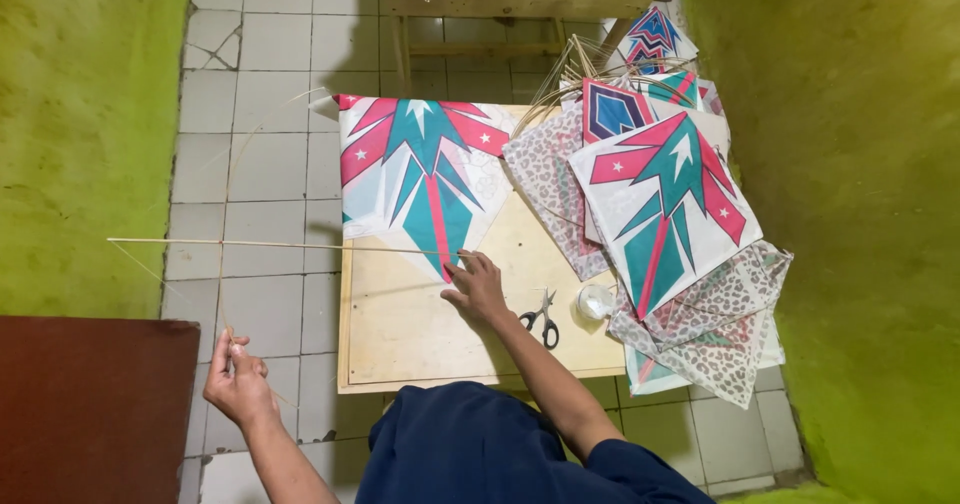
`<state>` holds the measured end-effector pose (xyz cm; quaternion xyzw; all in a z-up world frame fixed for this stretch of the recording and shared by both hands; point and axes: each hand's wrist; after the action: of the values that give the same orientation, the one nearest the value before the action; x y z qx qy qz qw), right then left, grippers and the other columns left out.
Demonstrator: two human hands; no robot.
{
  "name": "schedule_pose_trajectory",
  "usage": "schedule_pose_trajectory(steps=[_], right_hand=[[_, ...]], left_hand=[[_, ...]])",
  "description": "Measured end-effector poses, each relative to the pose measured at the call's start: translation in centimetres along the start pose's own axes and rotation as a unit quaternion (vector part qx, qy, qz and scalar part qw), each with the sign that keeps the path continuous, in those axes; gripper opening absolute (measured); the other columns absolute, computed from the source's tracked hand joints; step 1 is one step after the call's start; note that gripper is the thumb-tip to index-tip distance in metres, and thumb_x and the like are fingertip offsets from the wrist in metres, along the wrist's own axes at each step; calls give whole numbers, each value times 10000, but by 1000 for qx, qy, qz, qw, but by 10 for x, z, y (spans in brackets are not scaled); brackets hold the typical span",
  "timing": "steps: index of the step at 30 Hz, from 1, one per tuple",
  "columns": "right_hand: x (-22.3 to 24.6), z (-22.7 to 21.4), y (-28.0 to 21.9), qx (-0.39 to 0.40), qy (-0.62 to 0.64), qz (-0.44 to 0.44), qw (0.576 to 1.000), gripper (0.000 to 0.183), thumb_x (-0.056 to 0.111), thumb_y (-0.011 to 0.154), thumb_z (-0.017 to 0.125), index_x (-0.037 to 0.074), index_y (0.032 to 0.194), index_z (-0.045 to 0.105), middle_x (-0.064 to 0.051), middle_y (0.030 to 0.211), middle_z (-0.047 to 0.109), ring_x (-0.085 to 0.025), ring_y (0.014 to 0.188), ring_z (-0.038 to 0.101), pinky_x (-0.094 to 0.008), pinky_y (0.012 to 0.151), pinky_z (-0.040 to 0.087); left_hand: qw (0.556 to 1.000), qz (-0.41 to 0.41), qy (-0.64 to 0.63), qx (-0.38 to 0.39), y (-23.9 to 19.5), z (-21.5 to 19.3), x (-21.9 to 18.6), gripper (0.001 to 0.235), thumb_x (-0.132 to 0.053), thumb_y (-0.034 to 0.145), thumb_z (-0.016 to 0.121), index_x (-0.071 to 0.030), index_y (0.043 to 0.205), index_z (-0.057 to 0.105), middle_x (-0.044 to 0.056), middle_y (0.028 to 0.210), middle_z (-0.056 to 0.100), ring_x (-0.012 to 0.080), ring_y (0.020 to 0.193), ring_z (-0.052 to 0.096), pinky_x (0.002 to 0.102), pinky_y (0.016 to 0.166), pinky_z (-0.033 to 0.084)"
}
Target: Assembling kites by gluing paper onto bamboo frames
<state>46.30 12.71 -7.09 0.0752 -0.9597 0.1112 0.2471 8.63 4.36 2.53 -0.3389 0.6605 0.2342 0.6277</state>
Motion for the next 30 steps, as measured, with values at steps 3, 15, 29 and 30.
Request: schedule_pose_trajectory(steps=[3, 15, 29, 30], right_hand=[[3, -3, 9, -81, 113, 2, 990, 356, 494, 867, 680, 216, 1030, 832, -37, 1481, 552, -258, 1364, 391, -518, 1108, 280], [-11, -10, 11, -3, -49, -54, 997, 684, 525, 714, 700, 326, 1366, 645, -63, 1463, 486, -363, 1369, 429, -491, 1054, 418], [-52, 28, 46, -172, 37, -243, 954, 107, 150, 788, 793, 177, 889, 766, 0, 1034, 714, -243, 992, 660, -352, 831, 563], [-53, 29, 49, -170, 38, -240, 955, 107, 150, 788, 793, 177, 889, 766, 0, 1034, 714, -243, 992, 660, -352, 831, 563]], left_hand=[[999, -32, -14, -4, -3, 13, 16, 323, 0, 1092, 528, -19, 1392, 644, 72, 1049, 643, 107, 585, 373, 257, 519, 339], [959, -188, -198, 81, -20, 67, 122, 373, -84, 1132, 416, -115, 1502, 463, -14, 1027, 528, 41, 583, 354, 159, 489, 253], [901, -299, -284, 133, -62, 100, 183, 398, -91, 1107, 432, -127, 1501, 478, -17, 1053, 545, 63, 596, 424, 139, 448, 283], [901, -301, -282, 133, -60, 101, 185, 398, -91, 1107, 432, -127, 1501, 478, -17, 1053, 545, 63, 596, 424, 139, 448, 283]])
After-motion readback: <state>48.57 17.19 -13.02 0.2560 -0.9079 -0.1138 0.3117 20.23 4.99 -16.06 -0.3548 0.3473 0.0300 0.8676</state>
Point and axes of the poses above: each hand's wrist, its own y-axis towards the middle knuckle, its own z-axis out of the palm, x = y × z
